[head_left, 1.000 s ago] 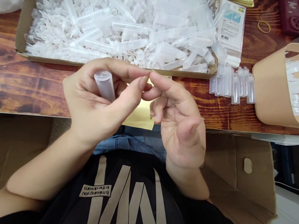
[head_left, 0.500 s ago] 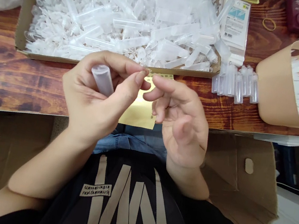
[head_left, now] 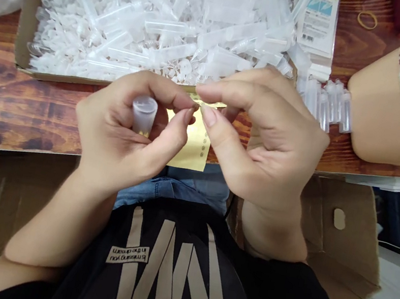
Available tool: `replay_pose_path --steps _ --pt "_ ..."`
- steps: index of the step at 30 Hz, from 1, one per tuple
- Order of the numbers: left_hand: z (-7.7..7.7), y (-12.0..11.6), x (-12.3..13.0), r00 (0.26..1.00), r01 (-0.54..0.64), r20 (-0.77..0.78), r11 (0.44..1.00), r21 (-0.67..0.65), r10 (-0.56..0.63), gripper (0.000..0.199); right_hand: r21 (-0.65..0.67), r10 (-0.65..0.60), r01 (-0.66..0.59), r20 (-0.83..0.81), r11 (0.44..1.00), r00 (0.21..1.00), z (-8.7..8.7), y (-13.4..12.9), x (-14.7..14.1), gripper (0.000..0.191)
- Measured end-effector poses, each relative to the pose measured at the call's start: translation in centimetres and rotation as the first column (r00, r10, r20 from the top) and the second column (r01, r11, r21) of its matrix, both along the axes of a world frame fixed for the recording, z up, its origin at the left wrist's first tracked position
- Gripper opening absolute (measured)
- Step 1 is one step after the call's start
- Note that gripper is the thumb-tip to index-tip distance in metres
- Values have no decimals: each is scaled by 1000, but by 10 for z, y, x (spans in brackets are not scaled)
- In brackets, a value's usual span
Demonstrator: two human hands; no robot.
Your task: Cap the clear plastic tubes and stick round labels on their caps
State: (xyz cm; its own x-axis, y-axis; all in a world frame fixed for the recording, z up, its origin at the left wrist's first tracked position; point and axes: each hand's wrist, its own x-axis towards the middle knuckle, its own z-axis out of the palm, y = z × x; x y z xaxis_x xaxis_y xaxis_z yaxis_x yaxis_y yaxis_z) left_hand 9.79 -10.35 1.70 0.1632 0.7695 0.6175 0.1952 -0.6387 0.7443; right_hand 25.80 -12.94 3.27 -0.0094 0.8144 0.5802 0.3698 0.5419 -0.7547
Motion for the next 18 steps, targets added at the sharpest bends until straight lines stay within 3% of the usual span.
replay_pose_path --steps 4,8,13,18 --pt "2 -2 -3 992 -57 -118 998 -20 54 20 70 -7 -1 104 998 995 -4 0 3 20" --pt "7 -4 -4 973 -32 -229 999 -38 22 19 94 -4 -11 154 995 988 -7 3 6 18" --pt "13 -7 -1 973 -35 -228 998 -59 21 20 125 -7 -22 222 992 975 -6 2 11 20" --pt "16 -8 0 974 -35 -227 996 -78 16 19 41 24 -33 211 999 977 -8 -3 15 10"
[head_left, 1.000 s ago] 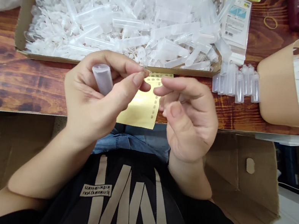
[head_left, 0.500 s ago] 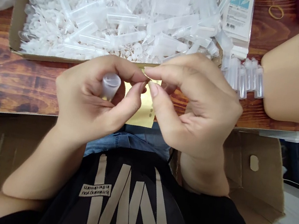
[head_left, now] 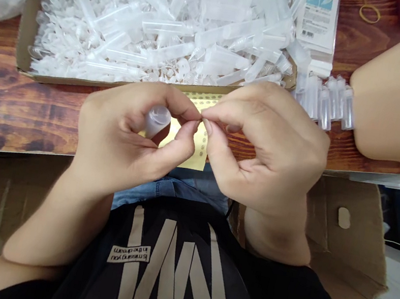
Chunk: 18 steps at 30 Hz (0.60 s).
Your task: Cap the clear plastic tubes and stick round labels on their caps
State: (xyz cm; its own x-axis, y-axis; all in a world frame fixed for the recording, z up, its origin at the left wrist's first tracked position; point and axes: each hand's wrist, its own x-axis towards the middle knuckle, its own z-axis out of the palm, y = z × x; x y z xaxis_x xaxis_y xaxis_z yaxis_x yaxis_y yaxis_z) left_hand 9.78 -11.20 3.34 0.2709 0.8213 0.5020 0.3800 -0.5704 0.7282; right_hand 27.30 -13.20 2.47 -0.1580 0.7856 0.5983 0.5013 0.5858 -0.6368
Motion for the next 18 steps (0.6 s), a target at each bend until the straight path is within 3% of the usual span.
replay_pose_path --steps 4,8,13,18 --pt "0 2 -2 999 52 14 998 -24 -52 17 11 -18 17 27 1000 999 2 0 0 9" --pt "-1 3 -3 991 99 99 993 -60 -93 18 149 -74 58 104 987 992 4 2 -1 16" --pt "1 0 -1 987 99 136 985 -140 -80 17 118 -46 39 57 992 997 -1 6 -1 19" --pt "2 -2 0 978 121 189 973 -198 -84 18 357 -228 176 108 918 968 -3 7 1 19"
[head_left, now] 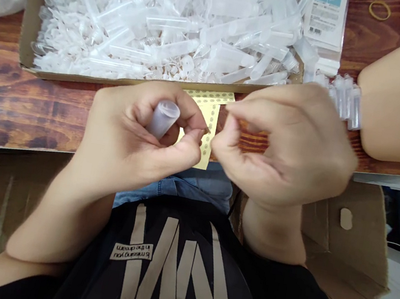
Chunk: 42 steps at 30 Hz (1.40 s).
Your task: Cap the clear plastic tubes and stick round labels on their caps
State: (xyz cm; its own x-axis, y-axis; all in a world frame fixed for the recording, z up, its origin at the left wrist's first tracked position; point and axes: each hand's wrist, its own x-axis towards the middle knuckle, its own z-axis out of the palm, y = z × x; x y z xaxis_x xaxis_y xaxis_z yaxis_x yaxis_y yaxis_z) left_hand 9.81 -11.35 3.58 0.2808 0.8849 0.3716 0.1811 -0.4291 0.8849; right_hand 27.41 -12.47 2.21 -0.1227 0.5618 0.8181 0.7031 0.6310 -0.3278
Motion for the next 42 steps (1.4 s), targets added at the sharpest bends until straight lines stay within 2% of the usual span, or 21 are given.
replay_pose_path --steps 2,5,9,12,16,21,25,31,34,38,42 --pt "0 2 0 998 31 58 999 -23 -30 16 -23 -43 40 -115 999 992 1 -2 0 17" --pt "0 5 -1 989 69 138 995 -73 -58 11 -89 -15 -14 -315 996 949 1 -5 -2 15" --pt "1 6 0 981 87 182 988 -128 -63 12 -182 39 -116 -379 976 925 3 -8 -7 16" --pt "0 4 2 985 80 162 991 -108 -62 14 -215 106 -191 -355 958 929 5 -8 -8 17" --pt "-1 5 3 995 18 102 999 -44 -13 14 -249 154 -222 -264 943 952 8 -8 -2 19" --pt "-1 7 3 999 34 16 999 20 -34 15 -272 217 -270 -210 924 953 7 -7 5 20" --pt "-1 7 4 1000 22 -2 1000 1 -22 15 -266 242 -294 -211 918 947 7 -4 7 20" --pt "-1 4 4 999 12 -35 999 -44 -14 11 -319 220 -253 -137 913 966 10 0 9 24" --pt "-1 5 2 998 13 -60 997 -77 -18 12 -300 250 -284 -144 911 957 10 1 10 25" --pt "1 6 0 998 47 -46 995 -85 -51 11 -295 239 -255 -91 921 967 9 1 9 25" --pt "4 6 2 998 36 -54 991 -126 -43 13 -228 230 -241 -73 943 970 6 2 6 25"
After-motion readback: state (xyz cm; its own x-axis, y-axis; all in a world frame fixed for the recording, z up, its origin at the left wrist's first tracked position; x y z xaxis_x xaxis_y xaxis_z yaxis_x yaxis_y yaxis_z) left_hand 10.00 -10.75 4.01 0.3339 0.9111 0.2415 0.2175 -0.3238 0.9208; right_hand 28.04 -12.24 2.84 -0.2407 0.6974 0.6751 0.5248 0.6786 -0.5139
